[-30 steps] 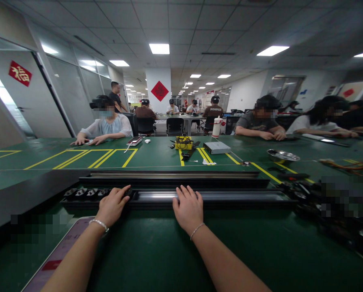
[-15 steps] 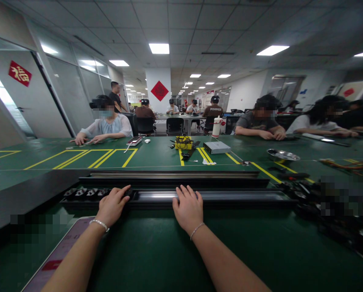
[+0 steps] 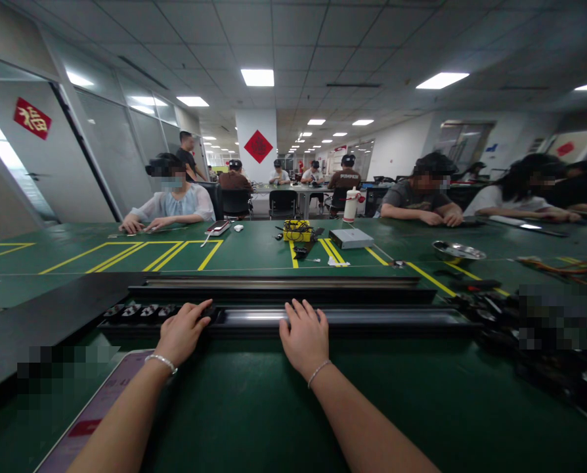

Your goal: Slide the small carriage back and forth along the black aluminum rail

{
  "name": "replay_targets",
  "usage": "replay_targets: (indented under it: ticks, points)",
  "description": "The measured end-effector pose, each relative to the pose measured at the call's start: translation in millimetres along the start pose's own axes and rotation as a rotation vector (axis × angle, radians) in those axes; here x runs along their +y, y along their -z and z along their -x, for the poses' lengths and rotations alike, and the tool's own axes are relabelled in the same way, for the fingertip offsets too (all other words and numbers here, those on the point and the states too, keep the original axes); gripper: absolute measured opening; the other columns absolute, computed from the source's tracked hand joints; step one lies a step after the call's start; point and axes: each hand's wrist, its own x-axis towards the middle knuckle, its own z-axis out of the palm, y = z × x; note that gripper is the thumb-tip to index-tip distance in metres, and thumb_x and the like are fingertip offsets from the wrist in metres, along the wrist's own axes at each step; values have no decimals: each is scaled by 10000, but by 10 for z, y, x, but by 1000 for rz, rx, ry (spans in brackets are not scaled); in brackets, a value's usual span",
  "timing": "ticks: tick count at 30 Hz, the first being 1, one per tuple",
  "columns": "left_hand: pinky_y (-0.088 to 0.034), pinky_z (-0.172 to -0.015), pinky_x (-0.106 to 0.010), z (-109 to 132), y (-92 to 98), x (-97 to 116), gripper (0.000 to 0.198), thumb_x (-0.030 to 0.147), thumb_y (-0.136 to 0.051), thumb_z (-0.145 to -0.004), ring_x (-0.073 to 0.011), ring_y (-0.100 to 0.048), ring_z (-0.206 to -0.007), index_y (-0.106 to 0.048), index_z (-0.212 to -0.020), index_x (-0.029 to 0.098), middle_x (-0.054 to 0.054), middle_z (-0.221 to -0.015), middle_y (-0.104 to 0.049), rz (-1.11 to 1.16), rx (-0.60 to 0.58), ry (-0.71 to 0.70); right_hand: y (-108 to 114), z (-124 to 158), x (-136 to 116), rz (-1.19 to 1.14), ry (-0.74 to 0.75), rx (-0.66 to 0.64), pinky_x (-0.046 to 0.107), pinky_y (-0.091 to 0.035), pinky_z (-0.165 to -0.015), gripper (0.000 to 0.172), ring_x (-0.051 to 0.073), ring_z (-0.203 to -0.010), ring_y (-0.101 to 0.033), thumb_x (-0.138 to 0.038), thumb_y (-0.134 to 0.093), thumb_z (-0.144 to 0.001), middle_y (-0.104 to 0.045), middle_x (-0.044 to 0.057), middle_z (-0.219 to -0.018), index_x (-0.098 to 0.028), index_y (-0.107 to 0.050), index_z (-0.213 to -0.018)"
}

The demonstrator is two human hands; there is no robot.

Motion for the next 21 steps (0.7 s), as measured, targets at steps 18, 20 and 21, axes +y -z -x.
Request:
replay_targets:
  ticks: [18, 20, 21]
  points:
    - [-352, -793, -282, 6, 3, 8, 406, 345, -332, -823, -151, -522, -919, -434, -1213, 297, 0, -1038, -551, 45, -2, -8, 18, -1, -18, 40, -8, -31, 392, -137, -970, 413, 203, -1220, -296, -362, -288, -850, -447, 24, -1290, -254, -486, -1196]
    - [-352, -798, -286, 10, 9, 21, 406, 348, -332, -822, -154, -523, -921, -440, -1209, 290, -2, -1034, -552, 45, 1, -13, 26, -1, -22, 45, -6, -37, 392, -138, -970, 417, 203, -1221, -294, -363, -280, -853, -443, 25, -1293, -253, -481, -1201]
    - [-352, -800, -288, 12, 13, 27, 406, 349, -330, -822, -156, -523, -923, -442, -1208, 287, -3, -1035, -551, 43, 0, -15, 31, -1, -25, 48, -6, -40, 392, -137, -970, 418, 204, -1223, -291, -363, -278, -853, -441, 26, -1295, -251, -480, -1202]
